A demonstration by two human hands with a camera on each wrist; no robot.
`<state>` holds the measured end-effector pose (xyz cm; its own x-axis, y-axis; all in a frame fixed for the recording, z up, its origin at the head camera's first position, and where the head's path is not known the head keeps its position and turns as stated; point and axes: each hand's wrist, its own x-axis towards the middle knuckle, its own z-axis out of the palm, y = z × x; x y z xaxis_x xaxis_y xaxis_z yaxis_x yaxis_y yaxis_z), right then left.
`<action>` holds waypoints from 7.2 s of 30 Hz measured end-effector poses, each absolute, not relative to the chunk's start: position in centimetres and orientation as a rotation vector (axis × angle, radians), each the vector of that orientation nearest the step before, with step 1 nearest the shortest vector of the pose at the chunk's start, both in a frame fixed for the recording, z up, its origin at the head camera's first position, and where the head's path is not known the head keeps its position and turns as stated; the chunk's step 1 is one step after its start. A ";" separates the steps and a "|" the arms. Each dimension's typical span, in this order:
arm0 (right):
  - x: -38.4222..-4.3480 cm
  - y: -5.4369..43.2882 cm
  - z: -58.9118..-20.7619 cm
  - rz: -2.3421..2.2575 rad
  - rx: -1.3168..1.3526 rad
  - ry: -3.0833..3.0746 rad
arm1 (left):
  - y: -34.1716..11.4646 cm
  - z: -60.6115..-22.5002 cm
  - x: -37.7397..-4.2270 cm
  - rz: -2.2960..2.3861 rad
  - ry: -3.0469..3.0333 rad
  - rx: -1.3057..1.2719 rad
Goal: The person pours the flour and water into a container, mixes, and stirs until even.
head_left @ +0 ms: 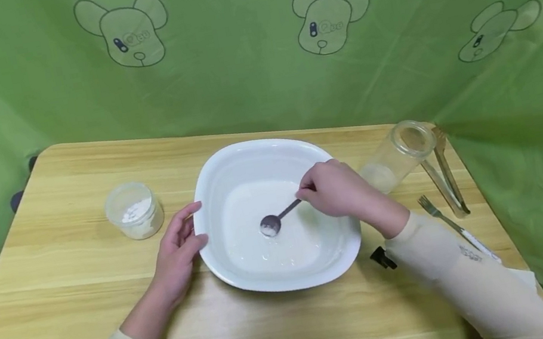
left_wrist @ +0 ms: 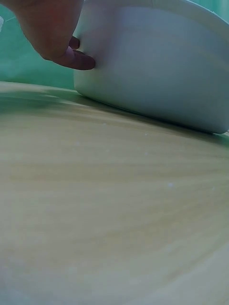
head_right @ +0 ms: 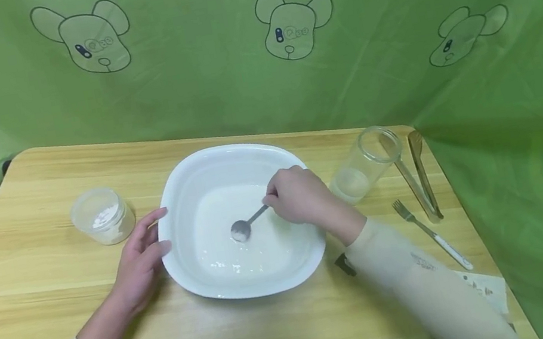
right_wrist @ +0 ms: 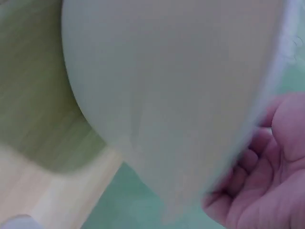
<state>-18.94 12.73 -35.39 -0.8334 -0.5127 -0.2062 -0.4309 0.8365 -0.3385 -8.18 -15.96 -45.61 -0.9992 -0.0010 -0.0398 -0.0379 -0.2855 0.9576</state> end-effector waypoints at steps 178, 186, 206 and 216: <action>-20.3 17.2 -36.8 -0.682 -0.722 3.101 | -15.7 -45.4 -7.5 2.470 1.881 -0.105; -19.5 17.3 -35.3 -0.681 -0.663 2.756 | -15.6 -45.2 -7.5 2.462 1.880 -0.093; -19.3 17.8 -34.6 -0.604 -0.824 2.674 | -15.6 -45.5 -7.6 2.498 1.871 -0.049; -19.3 17.8 -34.7 -0.607 -0.889 2.585 | -15.6 -45.5 -7.6 2.493 1.878 -0.055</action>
<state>-19.34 17.79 -34.66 -0.7465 -0.6417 -0.1760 -0.4964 0.7132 -0.4949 -7.56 -15.63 -45.48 -0.9992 -0.0054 -0.0400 -0.0370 -0.2764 0.9603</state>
